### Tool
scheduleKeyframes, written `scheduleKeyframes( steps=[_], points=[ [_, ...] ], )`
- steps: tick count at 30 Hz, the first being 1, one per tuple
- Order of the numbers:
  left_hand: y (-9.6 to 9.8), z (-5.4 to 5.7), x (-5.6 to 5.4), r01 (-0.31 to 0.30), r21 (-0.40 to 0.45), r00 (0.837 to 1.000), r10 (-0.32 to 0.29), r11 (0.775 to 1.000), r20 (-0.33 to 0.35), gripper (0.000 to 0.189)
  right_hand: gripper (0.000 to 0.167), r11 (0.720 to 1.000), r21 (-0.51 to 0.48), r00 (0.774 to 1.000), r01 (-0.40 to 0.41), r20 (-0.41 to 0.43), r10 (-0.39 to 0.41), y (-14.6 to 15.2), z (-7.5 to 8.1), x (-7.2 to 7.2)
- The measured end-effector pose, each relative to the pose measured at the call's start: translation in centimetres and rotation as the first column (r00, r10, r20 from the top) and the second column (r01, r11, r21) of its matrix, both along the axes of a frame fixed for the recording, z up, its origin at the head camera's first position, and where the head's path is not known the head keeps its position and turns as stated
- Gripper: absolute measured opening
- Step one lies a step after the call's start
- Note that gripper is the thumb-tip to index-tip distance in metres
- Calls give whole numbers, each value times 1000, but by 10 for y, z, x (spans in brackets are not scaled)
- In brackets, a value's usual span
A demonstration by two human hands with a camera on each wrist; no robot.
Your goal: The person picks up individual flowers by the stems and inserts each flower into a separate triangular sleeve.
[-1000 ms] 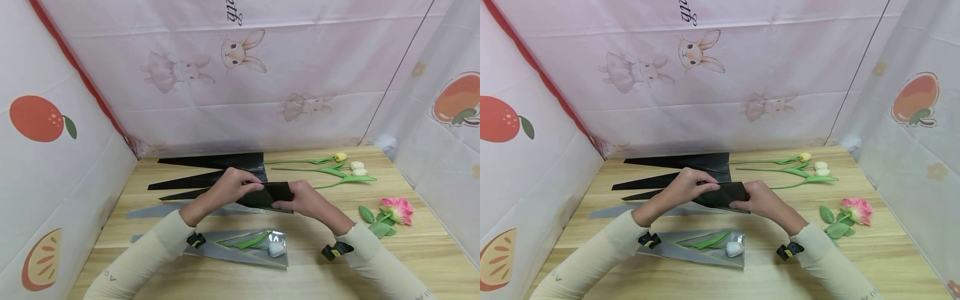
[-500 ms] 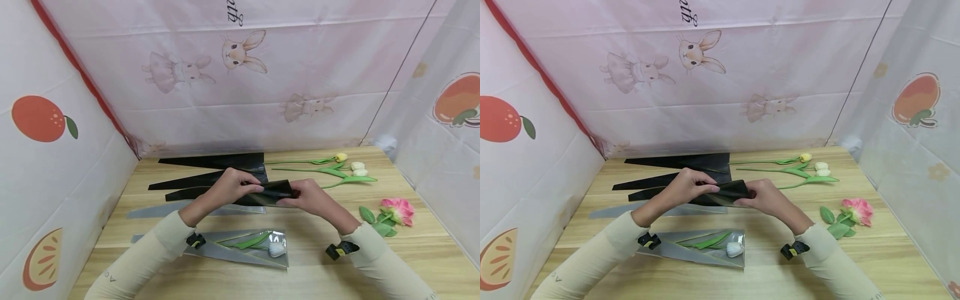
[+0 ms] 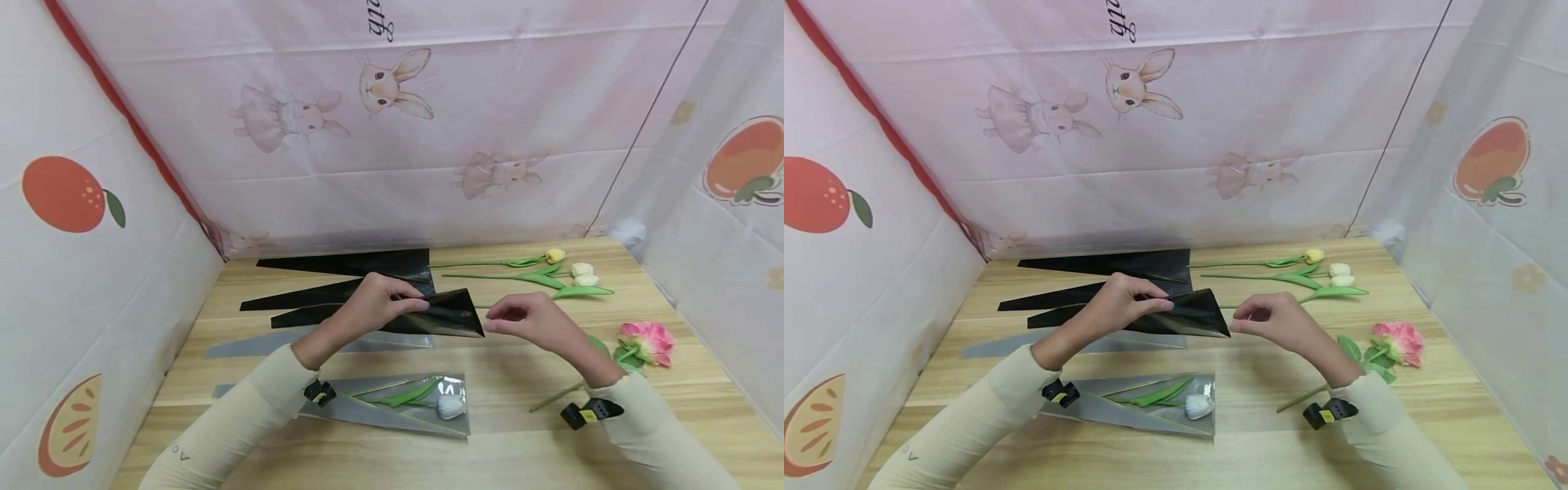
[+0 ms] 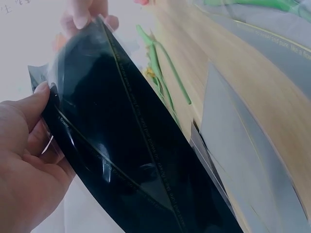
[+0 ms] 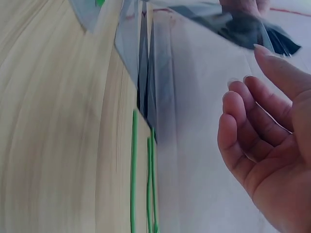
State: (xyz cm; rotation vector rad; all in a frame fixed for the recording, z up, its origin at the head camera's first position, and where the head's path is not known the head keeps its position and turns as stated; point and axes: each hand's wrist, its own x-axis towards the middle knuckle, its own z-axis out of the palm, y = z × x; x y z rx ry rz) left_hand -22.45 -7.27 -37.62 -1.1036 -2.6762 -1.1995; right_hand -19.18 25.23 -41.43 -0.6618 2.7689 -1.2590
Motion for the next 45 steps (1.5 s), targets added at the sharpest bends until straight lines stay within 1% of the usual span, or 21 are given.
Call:
scheduleKeyframes(
  steps=[6,10,13,17,20,26,31,38,40,42,45],
  points=[
    [-2,-1,-1,-16,-5,1000,16,1000,8,19,25,997,14,995,80,51,-81,26,4,5],
    [-5,-3,-3,-34,-4,999,34,999,5,20,34,988,51,985,145,86,-149,44,4,6],
    [-6,-6,-4,-50,1,999,50,999,-11,20,37,979,64,974,195,104,-201,56,0,1],
    [-8,-9,-4,-59,7,998,59,998,-24,20,39,970,65,962,236,128,-242,68,-7,-9],
    [-9,-10,-4,-57,6,998,57,998,-21,21,41,964,72,952,255,157,-263,73,-11,-15],
    [-10,-11,-3,-66,9,997,66,998,-26,17,43,946,83,924,313,202,-324,79,-20,-26],
    [-8,-11,-2,-58,12,998,59,998,-32,17,42,927,77,891,367,258,-374,82,-29,-34],
    [-6,-13,0,-50,1,998,50,999,-49,16,40,892,77,828,446,344,-443,87,-38,-44],
    [-6,-13,0,-50,3,998,50,999,-49,16,39,882,75,808,466,372,-458,89,-41,-48],
    [-6,-14,0,-49,7,997,49,999,-51,16,37,869,67,780,491,411,-472,90,-44,-53],
    [-5,-15,0,-42,19,998,43,999,-56,16,31,841,61,740,538,445,-505,92,-48,-58]
  ],
)
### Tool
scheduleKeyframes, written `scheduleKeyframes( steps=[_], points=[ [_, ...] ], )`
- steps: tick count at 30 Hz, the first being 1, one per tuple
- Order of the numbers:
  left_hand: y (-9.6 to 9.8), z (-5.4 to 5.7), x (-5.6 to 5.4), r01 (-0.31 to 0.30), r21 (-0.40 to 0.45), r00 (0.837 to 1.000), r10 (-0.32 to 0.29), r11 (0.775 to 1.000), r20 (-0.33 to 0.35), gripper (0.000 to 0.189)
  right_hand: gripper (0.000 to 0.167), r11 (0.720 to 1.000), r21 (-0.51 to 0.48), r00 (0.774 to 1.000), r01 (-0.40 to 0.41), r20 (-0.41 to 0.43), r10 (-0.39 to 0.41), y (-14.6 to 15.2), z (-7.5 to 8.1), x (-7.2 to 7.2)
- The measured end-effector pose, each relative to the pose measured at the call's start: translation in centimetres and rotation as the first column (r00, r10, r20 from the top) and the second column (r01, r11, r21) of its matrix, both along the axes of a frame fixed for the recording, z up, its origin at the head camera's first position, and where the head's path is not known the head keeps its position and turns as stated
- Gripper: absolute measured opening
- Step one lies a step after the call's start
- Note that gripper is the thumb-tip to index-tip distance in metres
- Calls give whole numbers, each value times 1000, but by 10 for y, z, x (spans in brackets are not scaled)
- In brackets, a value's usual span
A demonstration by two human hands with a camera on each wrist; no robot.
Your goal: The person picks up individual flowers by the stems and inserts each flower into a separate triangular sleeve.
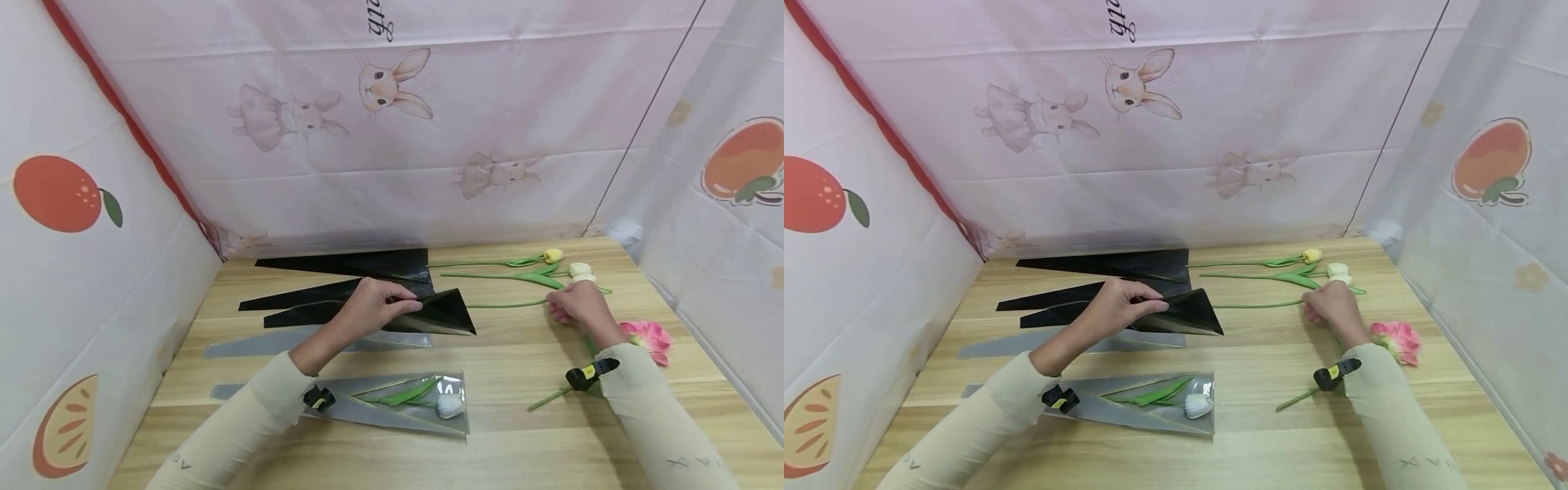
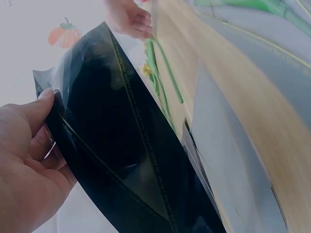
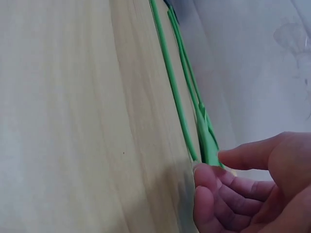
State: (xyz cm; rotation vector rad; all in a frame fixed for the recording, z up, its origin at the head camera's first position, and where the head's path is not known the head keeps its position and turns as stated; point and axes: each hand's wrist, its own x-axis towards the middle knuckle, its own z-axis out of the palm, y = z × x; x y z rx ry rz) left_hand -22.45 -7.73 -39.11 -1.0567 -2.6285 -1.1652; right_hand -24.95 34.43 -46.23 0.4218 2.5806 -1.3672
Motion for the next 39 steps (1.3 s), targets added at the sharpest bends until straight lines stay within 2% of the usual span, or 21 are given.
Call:
scheduleKeyframes(
  steps=[6,13,18,22,24,29,33,39],
  points=[
    [1,-3,3,1,3,1000,-1,1000,0,16,23,996,10,996,92,0,-92,5,-5,-3],
    [0,-1,5,-9,1,1000,9,1000,7,16,22,993,3,992,121,27,-121,8,-8,-9],
    [0,0,5,-2,0,1000,2,1000,14,17,22,990,-26,988,142,64,-140,10,-8,-13],
    [-1,0,6,2,-1,999,-2,1000,33,17,21,979,-106,982,176,90,-167,10,-6,-12],
    [-1,1,7,0,0,999,0,1000,41,17,19,962,-174,975,212,107,-195,9,-4,-11],
    [0,0,6,-4,-4,999,4,1000,51,17,10,888,-342,951,308,147,-273,12,-2,-7],
    [0,-1,6,-3,-7,998,3,1000,56,17,20,834,-429,938,346,171,-301,15,-1,-4],
    [1,0,6,-3,-12,999,4,1000,48,17,32,760,-548,937,350,205,-284,21,3,1]
  ],
)
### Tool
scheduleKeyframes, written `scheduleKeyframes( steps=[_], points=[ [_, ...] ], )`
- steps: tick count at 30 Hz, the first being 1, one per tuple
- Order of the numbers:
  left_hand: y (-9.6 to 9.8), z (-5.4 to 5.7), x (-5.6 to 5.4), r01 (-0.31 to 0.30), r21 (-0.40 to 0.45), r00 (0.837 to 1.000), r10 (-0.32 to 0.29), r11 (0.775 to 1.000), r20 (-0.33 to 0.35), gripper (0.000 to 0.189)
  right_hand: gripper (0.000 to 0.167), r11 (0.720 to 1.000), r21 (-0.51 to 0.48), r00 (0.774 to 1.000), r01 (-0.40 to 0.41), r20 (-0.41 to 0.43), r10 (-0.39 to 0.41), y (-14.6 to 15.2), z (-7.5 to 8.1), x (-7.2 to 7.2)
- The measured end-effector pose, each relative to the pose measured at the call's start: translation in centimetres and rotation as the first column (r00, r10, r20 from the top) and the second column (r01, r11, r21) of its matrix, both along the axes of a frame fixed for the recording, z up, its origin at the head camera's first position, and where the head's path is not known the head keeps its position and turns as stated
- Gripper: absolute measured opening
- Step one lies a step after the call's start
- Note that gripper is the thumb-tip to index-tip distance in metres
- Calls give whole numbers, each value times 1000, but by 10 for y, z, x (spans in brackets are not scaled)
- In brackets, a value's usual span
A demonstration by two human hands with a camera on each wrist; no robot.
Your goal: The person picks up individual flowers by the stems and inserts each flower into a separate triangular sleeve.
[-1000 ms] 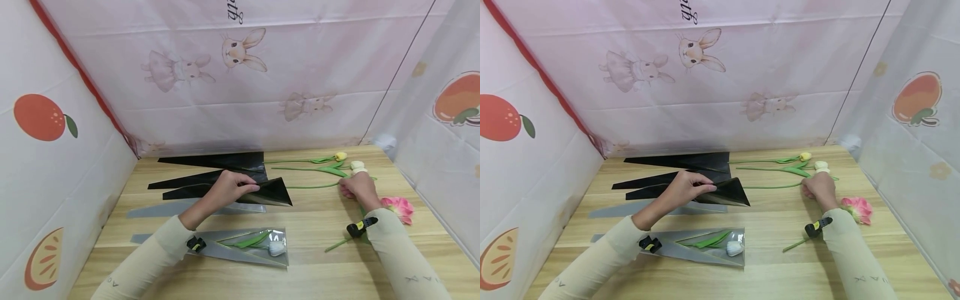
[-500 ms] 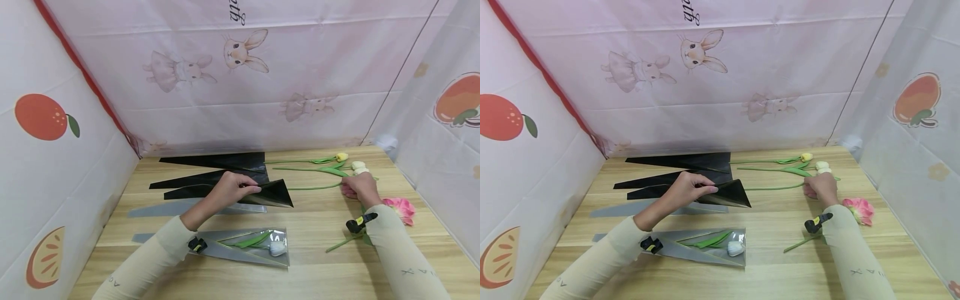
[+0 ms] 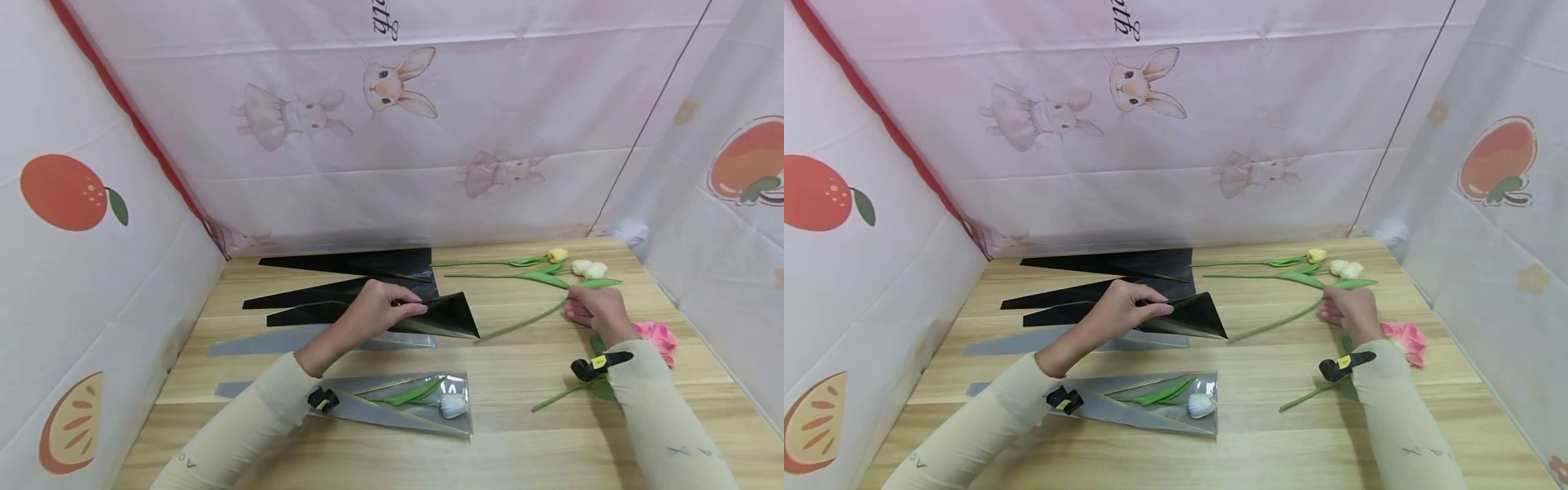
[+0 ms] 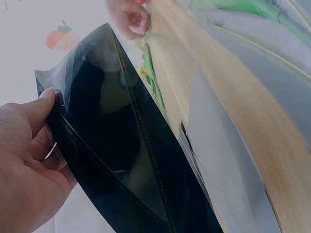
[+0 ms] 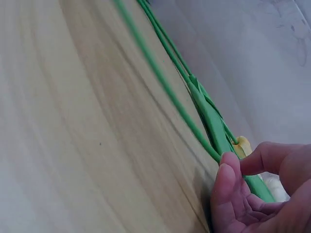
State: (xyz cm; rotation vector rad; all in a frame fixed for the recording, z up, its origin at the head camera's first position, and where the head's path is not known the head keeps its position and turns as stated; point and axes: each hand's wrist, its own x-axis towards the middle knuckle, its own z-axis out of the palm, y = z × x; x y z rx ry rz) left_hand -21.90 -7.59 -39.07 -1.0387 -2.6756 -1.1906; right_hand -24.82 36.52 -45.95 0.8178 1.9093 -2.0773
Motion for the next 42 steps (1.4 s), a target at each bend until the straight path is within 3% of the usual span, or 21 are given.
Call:
scheduleKeyframes(
  steps=[5,13,22,31,37,42],
  points=[
    [1,1,-1,-3,-5,1000,3,1000,-3,17,35,994,-112,1000,8,-1,-8,4,6,5],
    [0,0,-2,-30,1,1000,30,1000,2,15,31,961,-275,994,4,-108,-35,8,24,6],
    [-1,-1,-4,-43,10,999,42,999,17,14,36,975,-223,969,-21,-243,-35,-2,51,4],
    [-4,4,-7,-100,-4,995,100,995,22,16,29,980,-195,937,-46,-347,-25,-12,83,10],
    [-5,6,-8,-99,2,995,99,995,18,16,26,975,-216,910,-53,-413,-42,-17,93,11],
    [-4,6,-8,-93,1,995,93,996,23,19,26,975,-222,905,-13,-417,-83,-18,95,13]
  ],
)
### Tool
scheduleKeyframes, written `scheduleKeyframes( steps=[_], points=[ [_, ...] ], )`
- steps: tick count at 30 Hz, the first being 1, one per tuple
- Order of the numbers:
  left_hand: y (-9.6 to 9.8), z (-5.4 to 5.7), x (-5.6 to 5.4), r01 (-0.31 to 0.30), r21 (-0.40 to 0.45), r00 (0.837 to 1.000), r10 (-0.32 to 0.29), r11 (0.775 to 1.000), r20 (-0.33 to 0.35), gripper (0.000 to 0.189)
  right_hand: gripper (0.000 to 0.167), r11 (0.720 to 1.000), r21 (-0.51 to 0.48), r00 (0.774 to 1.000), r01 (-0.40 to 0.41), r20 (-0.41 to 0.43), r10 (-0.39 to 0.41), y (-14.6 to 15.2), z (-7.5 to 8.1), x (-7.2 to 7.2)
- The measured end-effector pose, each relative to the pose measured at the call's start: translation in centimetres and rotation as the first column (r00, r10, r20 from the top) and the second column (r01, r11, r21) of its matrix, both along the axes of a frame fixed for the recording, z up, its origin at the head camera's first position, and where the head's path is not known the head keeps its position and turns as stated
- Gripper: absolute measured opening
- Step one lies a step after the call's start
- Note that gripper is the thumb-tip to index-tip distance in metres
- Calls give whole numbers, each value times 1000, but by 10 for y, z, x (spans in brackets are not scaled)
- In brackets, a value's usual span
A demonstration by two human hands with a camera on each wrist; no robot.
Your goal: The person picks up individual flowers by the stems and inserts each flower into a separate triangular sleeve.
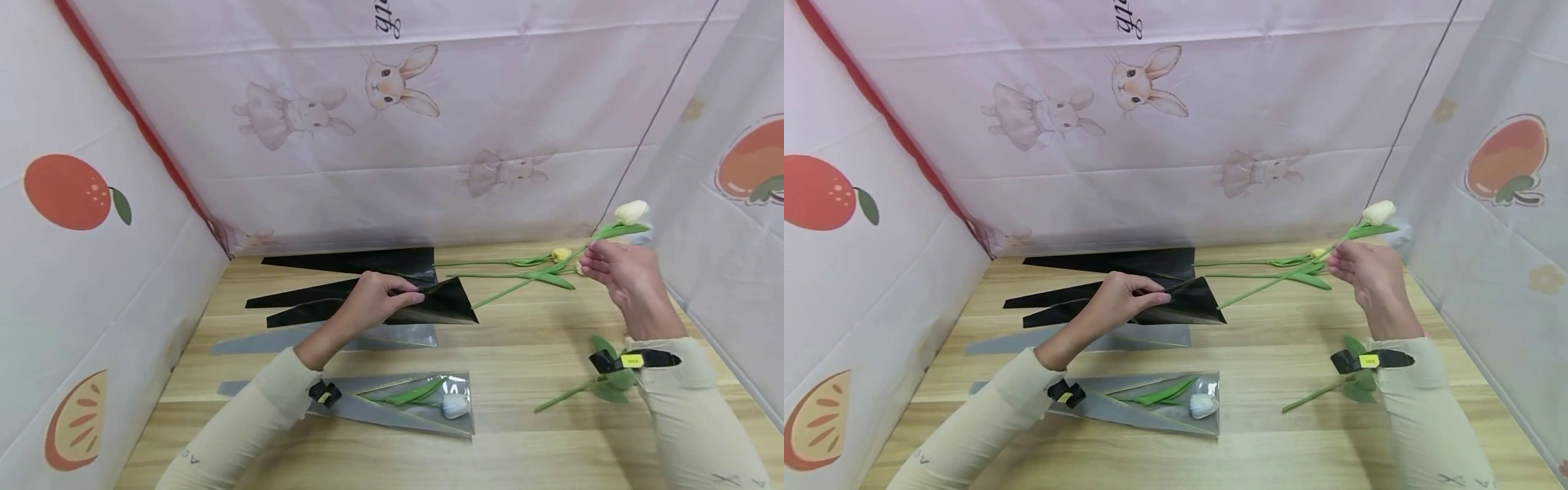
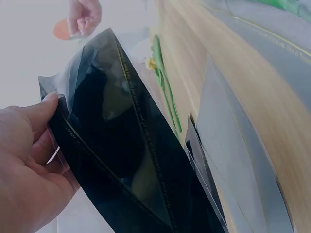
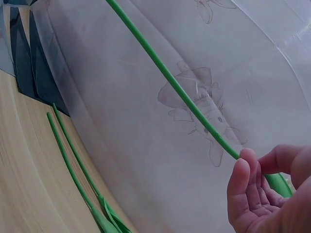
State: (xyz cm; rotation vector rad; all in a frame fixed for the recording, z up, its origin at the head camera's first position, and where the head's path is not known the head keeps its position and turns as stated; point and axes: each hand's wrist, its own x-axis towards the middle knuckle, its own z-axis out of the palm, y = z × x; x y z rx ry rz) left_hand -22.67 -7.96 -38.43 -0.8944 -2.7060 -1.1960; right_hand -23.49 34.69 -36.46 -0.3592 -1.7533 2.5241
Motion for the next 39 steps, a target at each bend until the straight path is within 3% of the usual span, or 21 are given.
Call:
scheduleKeyframes(
  steps=[11,24,27,31,39],
  points=[
    [5,3,2,6,26,1000,-5,1000,-7,19,24,994,-26,994,105,-37,-106,-9,6,7],
    [9,12,6,-70,66,996,73,995,-43,18,12,973,10,950,229,-222,-221,-45,21,14],
    [9,17,7,-90,84,993,95,992,-64,18,10,969,29,940,245,-253,-230,-55,22,15],
    [8,20,7,-107,92,989,116,990,-97,17,7,973,-15,930,232,-290,-226,-64,24,16],
    [4,19,4,-145,133,984,157,980,-80,17,7,975,-39,903,218,-370,-217,-83,26,17]
  ],
)
